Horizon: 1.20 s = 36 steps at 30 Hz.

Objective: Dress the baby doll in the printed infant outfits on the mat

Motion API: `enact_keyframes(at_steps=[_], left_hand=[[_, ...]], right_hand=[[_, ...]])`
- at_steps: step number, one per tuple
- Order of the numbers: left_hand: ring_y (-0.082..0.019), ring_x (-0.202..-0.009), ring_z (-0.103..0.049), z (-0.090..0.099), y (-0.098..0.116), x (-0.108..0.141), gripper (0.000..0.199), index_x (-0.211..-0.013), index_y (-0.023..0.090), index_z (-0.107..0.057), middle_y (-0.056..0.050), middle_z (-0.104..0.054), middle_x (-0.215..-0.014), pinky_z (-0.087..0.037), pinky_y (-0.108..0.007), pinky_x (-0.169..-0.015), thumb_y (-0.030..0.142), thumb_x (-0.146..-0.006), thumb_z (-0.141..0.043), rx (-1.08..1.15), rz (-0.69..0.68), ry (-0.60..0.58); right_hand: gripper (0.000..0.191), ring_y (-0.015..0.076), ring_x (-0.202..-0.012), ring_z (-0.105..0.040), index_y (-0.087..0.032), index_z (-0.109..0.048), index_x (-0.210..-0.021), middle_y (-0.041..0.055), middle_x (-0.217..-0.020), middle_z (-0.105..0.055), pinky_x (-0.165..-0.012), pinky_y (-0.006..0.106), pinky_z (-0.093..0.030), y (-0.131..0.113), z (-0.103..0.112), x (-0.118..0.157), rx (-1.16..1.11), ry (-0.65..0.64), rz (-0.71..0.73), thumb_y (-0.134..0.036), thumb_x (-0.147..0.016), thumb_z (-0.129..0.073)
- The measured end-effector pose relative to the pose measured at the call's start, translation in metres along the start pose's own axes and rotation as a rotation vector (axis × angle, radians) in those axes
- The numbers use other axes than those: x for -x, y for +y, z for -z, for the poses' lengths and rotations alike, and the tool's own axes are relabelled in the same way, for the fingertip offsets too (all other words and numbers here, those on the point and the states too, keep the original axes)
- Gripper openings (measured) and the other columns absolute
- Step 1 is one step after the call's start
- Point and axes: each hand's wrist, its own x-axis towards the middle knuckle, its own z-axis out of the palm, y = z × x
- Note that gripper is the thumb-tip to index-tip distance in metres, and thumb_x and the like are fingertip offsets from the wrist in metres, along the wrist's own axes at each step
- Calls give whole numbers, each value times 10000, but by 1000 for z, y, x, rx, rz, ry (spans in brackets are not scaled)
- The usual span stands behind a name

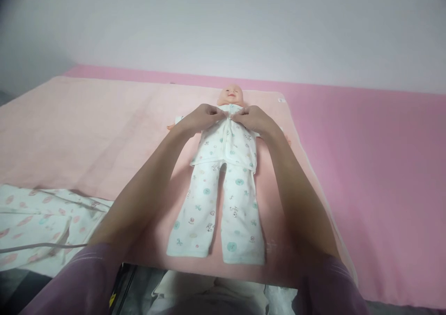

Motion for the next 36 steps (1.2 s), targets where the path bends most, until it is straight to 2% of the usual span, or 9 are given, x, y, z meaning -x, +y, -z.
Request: enact_keyframes(at_steps=[3,7,13,19,23,28,31,36], left_hand=[[-107,-512,-290,4,-3,-1,478,-641,210,-528,-2,-357,-592,-192,-343,-576,540,-905,-754,-3,2,-33],[-111,-517,-317,3,-6,-4,447,-650,210,-577,-5,-367,-591,-204,-340,-578,530,-892,-774,11,8,-23],[-122,-532,-342,-1,-3,-4,431,-645,209,-574,-3,-340,-593,-244,-349,-606,493,-902,-770,26,35,4],[-115,-533,-309,-2,0,-3,451,-623,208,-521,9,-300,-587,-237,-348,-612,467,-902,-764,31,47,12],[-136,-548,-391,-2,-2,-5,427,-642,213,-547,7,-330,-576,-275,-344,-611,468,-866,-806,69,66,28],[-194,-629,-529,-2,-3,-5,388,-680,226,-561,-2,-413,-555,-330,-335,-609,448,-822,-845,109,60,120],[-172,-601,-486,-2,-1,-4,415,-666,225,-536,5,-403,-546,-307,-326,-601,461,-825,-838,102,66,97],[-105,-527,-293,-3,4,0,477,-626,212,-468,29,-300,-563,-222,-328,-593,465,-897,-769,74,67,39]], right_hand=[[223,159,-729,-560,-206,-758,-807,40,-801,-663,-641,294,-426,-1,0,1,3,-1,1,-402,-803,-866],[215,160,-722,-559,-215,-744,-783,32,-788,-656,-652,304,-422,-2,1,2,17,-14,4,-396,-805,-857],[236,166,-713,-569,-218,-713,-757,30,-765,-650,-653,313,-429,1,2,1,-11,-37,10,-394,-809,-862],[217,169,-726,-583,-213,-748,-824,40,-796,-673,-645,302,-429,2,-1,-1,14,6,35,-403,-809,-852],[196,163,-717,-583,-211,-744,-842,38,-802,-678,-637,297,-426,-3,-5,4,38,68,48,-383,-815,-834],[195,158,-695,-573,-207,-719,-820,29,-784,-668,-608,292,-409,-9,-8,11,66,110,56,-382,-827,-805],[199,147,-668,-548,-205,-712,-802,21,-753,-646,-591,289,-392,-10,-9,12,70,104,52,-384,-831,-795],[183,169,-689,-581,-209,-701,-824,32,-767,-667,-598,298,-425,-11,-14,13,54,129,48,-370,-825,-787]])
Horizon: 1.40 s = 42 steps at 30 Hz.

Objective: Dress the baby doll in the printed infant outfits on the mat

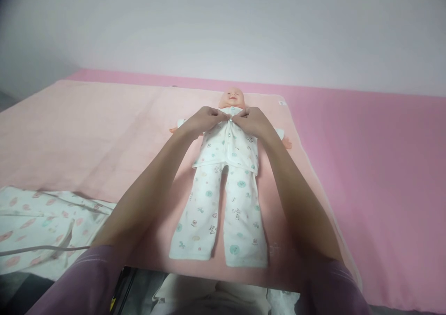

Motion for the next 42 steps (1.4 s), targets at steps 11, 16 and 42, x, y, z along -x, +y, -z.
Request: enact_keyframes(at_steps=[11,16,42], left_hand=[[-128,-578,-307,-7,-2,-2,466,-601,217,-402,12,-299,-590,-276,-354,-623,367,-898,-728,-17,-103,22],[-141,-601,-382,-9,0,-1,389,-630,207,-482,-4,-385,-617,-318,-359,-643,352,-899,-723,5,-100,32],[-159,-608,-453,9,-6,-15,223,-745,219,-650,-31,-549,-701,-306,-330,-605,379,-878,-726,-30,-112,-49]], right_hand=[[108,285,-942,-641,-218,-662,-819,88,-881,-682,-866,403,-482,-16,-17,17,122,199,135,-257,-868,-750],[88,257,-859,-645,-218,-713,-830,80,-873,-721,-801,389,-482,-15,-11,16,160,150,117,-293,-867,-741],[260,195,-857,-638,-199,-749,-1049,98,-1088,-767,-746,316,-477,-4,9,-14,36,92,53,-423,-924,-706]])
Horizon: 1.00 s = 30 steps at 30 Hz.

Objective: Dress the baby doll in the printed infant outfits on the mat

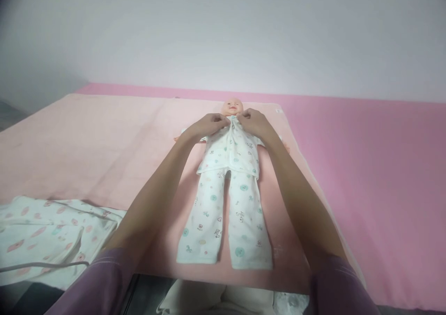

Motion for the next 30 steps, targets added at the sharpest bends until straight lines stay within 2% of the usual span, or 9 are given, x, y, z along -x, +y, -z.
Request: enact_keyframes(at_steps=[3,6,12,17,21,30], left_hand=[[-137,-560,-315,-2,0,-11,448,-597,224,-407,5,-370,-590,-265,-347,-607,382,-932,-659,-16,-2,68],[-138,-582,-299,-8,1,-19,489,-589,231,-337,16,-330,-586,-275,-349,-622,343,-943,-655,-38,-6,137],[-144,-602,-339,-20,-4,-28,453,-595,227,-387,22,-351,-589,-281,-339,-640,320,-932,-675,-18,51,206],[-136,-600,-412,-27,-10,-35,349,-663,211,-484,19,-465,-619,-308,-306,-620,311,-959,-639,-4,-18,245],[-151,-694,-535,-29,-14,-38,198,-811,191,-593,-15,-619,-765,-387,-292,-682,309,-961,-647,-39,-50,293],[-149,-774,-583,-24,-25,-43,138,-893,173,-629,-48,-696,-900,-432,-287,-755,299,-939,-661,-47,-152,270]], right_hand=[[281,192,-831,-617,-192,-749,-1009,78,-973,-744,-757,310,-468,5,-13,-20,54,8,-9,-436,-872,-763],[296,173,-789,-579,-197,-765,-989,46,-898,-712,-752,299,-460,11,-19,-26,9,2,5,-457,-849,-777],[295,151,-760,-556,-207,-767,-999,10,-871,-680,-713,274,-448,24,-21,-28,-153,-11,17,-433,-816,-820],[276,165,-833,-597,-234,-749,-1011,1,-889,-681,-744,268,-465,25,-24,-28,-148,47,48,-432,-830,-813],[271,171,-873,-633,-205,-746,-970,27,-945,-728,-800,284,-490,26,-26,-28,-201,55,23,-427,-829,-808],[219,165,-865,-644,-198,-755,-974,43,-1009,-756,-781,289,-487,26,-25,-30,-194,38,-15,-361,-834,-798]])
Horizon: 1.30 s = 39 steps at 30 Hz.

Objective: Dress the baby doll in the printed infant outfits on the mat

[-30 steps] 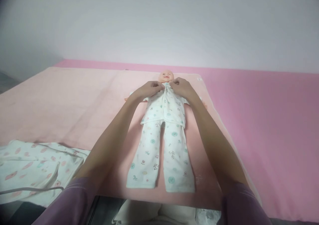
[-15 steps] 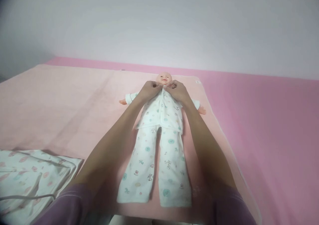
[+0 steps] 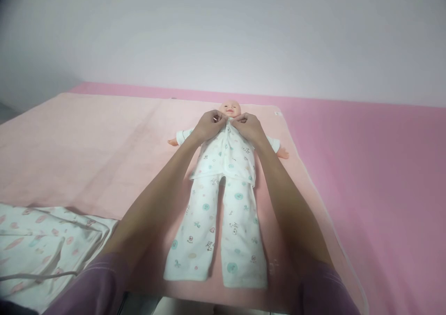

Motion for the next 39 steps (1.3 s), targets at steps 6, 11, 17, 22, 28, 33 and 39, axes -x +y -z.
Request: enact_keyframes(at_steps=[6,11,17,22,28,33,39], left_hand=[[-167,-795,-615,1,2,2,158,-914,182,-677,-55,-746,-942,-450,-305,-759,336,-946,-664,-79,-90,32],[-179,-762,-627,1,6,3,140,-908,198,-700,-40,-748,-896,-452,-318,-723,331,-944,-671,-147,-96,35],[-205,-868,-674,0,14,10,205,-908,204,-667,-59,-761,-974,-482,-337,-789,396,-978,-647,-104,5,59],[-233,-937,-668,22,34,70,211,-997,224,-571,-78,-707,-1049,-501,-377,-828,425,-988,-633,-190,79,63],[-324,-1170,-593,50,41,166,519,-1181,233,-493,-124,-551,-1263,-546,-476,-936,423,-808,-800,-323,-51,-221],[-368,-1263,-511,26,38,192,519,-1177,223,-496,-158,-489,-1328,-541,-509,-969,360,-796,-820,-408,-47,-70],[-359,-1198,-574,3,41,186,232,-1106,240,-569,-153,-594,-1269,-506,-499,-959,466,-1052,-554,-529,-91,132]], right_hand=[[152,214,-942,-689,-208,-734,-943,58,-1029,-772,-837,335,-517,-7,-6,8,114,76,66,-335,-859,-748],[153,250,-955,-715,-218,-724,-930,63,-1017,-784,-884,392,-533,-16,-12,18,215,141,115,-367,-895,-717],[231,303,-1073,-717,-232,-748,-1060,90,-1126,-782,-937,439,-530,-24,-3,21,247,60,79,-416,-945,-669],[342,271,-900,-689,-251,-667,-1258,61,-1014,-741,-852,432,-519,-36,17,83,363,69,237,-442,-979,-619],[370,279,-949,-644,-280,-554,-1172,70,-1138,-659,-715,389,-483,-16,28,181,532,-208,429,-478,-909,-723],[250,296,-1012,-618,-256,-496,-1064,80,-1077,-621,-747,395,-465,8,7,189,641,-44,512,-321,-901,-675],[137,248,-775,-563,-254,-481,-927,48,-836,-591,-681,367,-386,4,5,174,627,61,507,-350,-1006,-538]])
